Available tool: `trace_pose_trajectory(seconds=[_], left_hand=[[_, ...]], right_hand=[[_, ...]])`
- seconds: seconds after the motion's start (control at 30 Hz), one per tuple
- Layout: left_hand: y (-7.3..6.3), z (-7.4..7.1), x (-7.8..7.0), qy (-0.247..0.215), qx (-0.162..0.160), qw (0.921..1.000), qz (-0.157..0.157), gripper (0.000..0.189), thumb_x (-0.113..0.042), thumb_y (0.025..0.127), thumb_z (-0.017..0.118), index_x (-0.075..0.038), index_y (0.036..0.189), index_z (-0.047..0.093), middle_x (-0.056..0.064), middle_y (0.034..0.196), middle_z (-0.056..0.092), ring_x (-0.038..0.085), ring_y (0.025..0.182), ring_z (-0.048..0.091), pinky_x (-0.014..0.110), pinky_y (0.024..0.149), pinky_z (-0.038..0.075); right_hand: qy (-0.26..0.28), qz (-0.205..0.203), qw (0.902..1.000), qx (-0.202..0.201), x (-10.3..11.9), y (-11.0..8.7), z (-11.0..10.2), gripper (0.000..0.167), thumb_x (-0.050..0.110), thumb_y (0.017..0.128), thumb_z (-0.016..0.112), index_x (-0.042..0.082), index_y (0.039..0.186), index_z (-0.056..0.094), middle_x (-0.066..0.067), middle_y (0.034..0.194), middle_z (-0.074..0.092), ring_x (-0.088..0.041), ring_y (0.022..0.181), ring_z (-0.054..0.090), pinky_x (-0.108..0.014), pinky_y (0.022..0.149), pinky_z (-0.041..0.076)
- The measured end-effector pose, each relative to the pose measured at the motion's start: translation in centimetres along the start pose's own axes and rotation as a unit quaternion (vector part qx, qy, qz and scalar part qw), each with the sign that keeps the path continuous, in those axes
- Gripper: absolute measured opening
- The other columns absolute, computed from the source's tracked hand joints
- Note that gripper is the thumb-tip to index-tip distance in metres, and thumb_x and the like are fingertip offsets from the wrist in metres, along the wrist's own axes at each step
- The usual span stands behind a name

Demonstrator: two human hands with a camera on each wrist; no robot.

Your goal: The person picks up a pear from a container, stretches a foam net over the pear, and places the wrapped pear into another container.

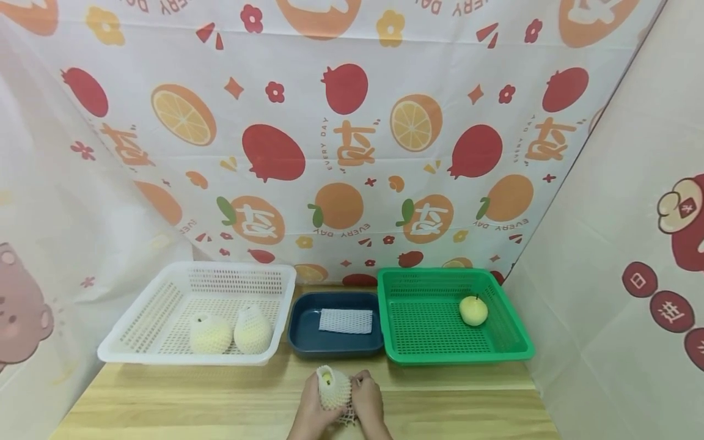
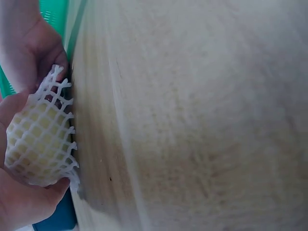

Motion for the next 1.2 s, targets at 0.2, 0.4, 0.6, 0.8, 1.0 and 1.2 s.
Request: trace_pose_trajectory(seconds=[0.2,0.4,0.6,0.8,1.0,1.2], left_hand=[[-0.1,0.3,0.5,0.005,0.015,0.9999,0.004,0.094,-0.010,0.056,0.084,0.011,0.130,0.030,0.025,0.124,0.038,0.041,0.109,0.041,0.052,0.088,0.038],[-0.2,0.3,0.9,0.008,0.010,0.9996,0.026,0.096,-0.008,0.051,0.086,0.012,0.128,0.031,0.025,0.123,0.039,0.041,0.111,0.042,0.053,0.091,0.036],[-0.1,0.6,1.4,0.004,0.014,0.9997,0.021,0.097,-0.008,0.050,0.086,0.009,0.130,0.032,0.023,0.122,0.040,0.038,0.109,0.043,0.052,0.089,0.038],[0.2,0.9,1.1,-0.021,0.017,0.9994,0.020,0.101,-0.003,0.046,0.084,0.007,0.132,0.031,0.022,0.123,0.040,0.037,0.110,0.043,0.050,0.091,0.037],[0.4,0.4,0.2,-0.023,0.026,0.9994,-0.001,0.101,0.001,0.048,0.080,0.010,0.132,0.026,0.027,0.122,0.039,0.041,0.108,0.044,0.052,0.088,0.039],[0.9,-0.6,-0.9,-0.042,0.010,0.9989,-0.018,0.096,-0.010,0.056,0.083,0.005,0.128,0.022,0.029,0.119,0.041,0.040,0.103,0.048,0.049,0.082,0.042]], right_hand=[[-0.043,-0.010,0.9987,0.025,-0.1,-0.3,-0.3,0.003,0.009,0.086,0.059,0.009,0.086,0.057,0.003,0.071,0.054,-0.014,0.062,0.052,-0.033,0.053,0.043],[-0.031,-0.084,0.9950,0.044,0.9,-0.9,-0.8,0.032,-0.003,0.073,0.060,0.011,0.101,0.058,0.001,0.097,0.051,-0.020,0.089,0.051,-0.035,0.070,0.046],[0.082,-0.109,0.9743,0.179,1.6,-1.5,0.7,0.047,-0.012,0.074,0.050,0.004,0.119,0.049,-0.006,0.111,0.052,-0.024,0.095,0.054,-0.032,0.072,0.047],[0.117,-0.103,0.9660,0.206,1.8,-1.6,0.8,0.051,-0.016,0.074,0.047,0.001,0.122,0.046,-0.009,0.113,0.053,-0.028,0.099,0.054,-0.035,0.078,0.048],[0.134,-0.128,0.9647,0.188,2.3,-1.5,0.4,0.052,-0.015,0.073,0.048,-0.003,0.123,0.045,-0.011,0.111,0.053,-0.024,0.094,0.056,-0.030,0.074,0.049],[0.135,-0.156,0.9663,0.155,4.8,-1.7,-1.8,0.047,-0.015,0.078,0.050,-0.005,0.123,0.044,-0.013,0.109,0.053,-0.019,0.091,0.055,-0.029,0.074,0.048]])
Point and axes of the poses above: each hand's wrist, its own y-axis towards the middle knuckle, its own z-axis out of the palm, x = y × z, the point moved 9 cm from there along y, towards the middle knuckle
